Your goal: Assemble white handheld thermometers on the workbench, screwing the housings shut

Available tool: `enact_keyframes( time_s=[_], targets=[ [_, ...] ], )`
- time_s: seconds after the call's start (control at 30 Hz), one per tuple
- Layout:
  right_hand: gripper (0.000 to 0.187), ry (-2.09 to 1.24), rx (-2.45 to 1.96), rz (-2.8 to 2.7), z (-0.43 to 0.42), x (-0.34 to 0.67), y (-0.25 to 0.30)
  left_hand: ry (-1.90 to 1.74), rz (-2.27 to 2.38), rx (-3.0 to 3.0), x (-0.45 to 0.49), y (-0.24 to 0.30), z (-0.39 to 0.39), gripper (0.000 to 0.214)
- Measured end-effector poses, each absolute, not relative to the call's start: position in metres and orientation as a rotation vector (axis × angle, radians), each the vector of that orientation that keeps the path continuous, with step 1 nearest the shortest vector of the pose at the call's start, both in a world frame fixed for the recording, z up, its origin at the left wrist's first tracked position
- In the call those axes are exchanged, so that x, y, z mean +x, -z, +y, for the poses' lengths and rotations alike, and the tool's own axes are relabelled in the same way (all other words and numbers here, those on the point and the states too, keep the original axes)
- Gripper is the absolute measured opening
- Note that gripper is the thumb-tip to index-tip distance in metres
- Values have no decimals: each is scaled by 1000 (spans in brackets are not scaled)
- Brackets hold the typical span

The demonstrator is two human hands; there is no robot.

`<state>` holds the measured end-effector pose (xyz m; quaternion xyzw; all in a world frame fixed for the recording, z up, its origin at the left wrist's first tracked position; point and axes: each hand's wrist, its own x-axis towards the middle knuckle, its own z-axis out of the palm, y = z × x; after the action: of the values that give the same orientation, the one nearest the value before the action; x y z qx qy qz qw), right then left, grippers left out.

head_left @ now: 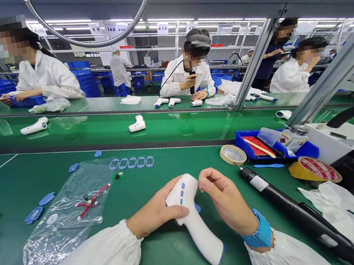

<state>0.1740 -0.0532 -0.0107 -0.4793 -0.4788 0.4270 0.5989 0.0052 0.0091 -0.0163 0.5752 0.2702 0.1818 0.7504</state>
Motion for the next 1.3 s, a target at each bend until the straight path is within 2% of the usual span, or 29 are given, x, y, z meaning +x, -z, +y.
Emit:
enact_keyframes(
  time_s=[0.5, 0.7, 1.3],
  targets=[
    [19, -1058, -1079, -1057, -52, 174, 14, -407, 595, 1247, 4, 21, 11, 78],
    [20, -1046, -1059, -1060, -51, 173, 16, -470, 612, 1240, 9, 21, 10, 58],
    [20, -1086, -1011, -1054, -52, 172, 16, -473, 659, 1385, 7, 23, 9, 55]
  ],
)
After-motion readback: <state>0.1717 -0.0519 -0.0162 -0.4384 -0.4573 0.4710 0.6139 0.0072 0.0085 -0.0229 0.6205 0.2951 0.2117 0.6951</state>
